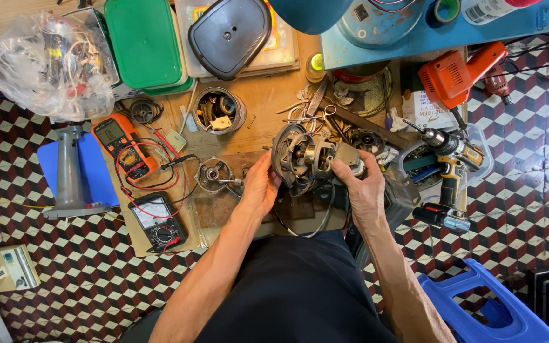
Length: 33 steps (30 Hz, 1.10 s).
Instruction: The person disassembles a small electric motor, uses a power drill to remove a screw, and then reassembles the motor components. The person also retrieves a power tool from a shelf and returns it.
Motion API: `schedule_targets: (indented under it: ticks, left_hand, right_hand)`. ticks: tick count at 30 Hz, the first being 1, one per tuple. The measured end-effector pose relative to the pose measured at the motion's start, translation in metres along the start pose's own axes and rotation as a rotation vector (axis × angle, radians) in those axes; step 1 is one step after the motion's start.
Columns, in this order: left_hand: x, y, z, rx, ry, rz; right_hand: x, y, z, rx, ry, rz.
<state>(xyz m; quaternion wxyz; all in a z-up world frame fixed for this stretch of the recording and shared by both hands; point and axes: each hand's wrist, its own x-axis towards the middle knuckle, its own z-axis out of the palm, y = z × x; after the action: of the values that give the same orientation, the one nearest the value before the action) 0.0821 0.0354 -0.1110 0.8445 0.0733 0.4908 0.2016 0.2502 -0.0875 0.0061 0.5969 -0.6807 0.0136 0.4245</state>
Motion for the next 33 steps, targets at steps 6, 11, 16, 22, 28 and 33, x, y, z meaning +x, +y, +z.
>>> schedule_targets:
  ticks: [6,11,16,22,28,33]
  left_hand:
    - [0.001,0.001,0.000,-0.021,0.018,-0.011]
    - [0.003,0.000,-0.004,0.001,-0.032,-0.010]
    - [0.004,-0.002,-0.004,-0.025,-0.055,-0.003]
    - [-0.004,0.006,0.012,0.013,-0.081,0.026]
    - [-0.021,0.019,0.042,0.211,-0.019,0.033]
    - [-0.023,0.018,0.047,0.479,-0.130,0.103]
  right_hand:
    - [0.000,0.001,0.004,-0.085,0.042,-0.028]
    - [-0.001,-0.002,0.007,-0.065,0.050,-0.015]
    - [-0.003,-0.006,0.008,-0.101,0.060,-0.031]
    - [-0.004,-0.007,0.015,-0.211,0.108,-0.035]
    - [0.000,-0.004,0.023,-0.225,0.166,-0.107]
    - [0.010,0.000,0.023,-0.206,0.197,-0.048]
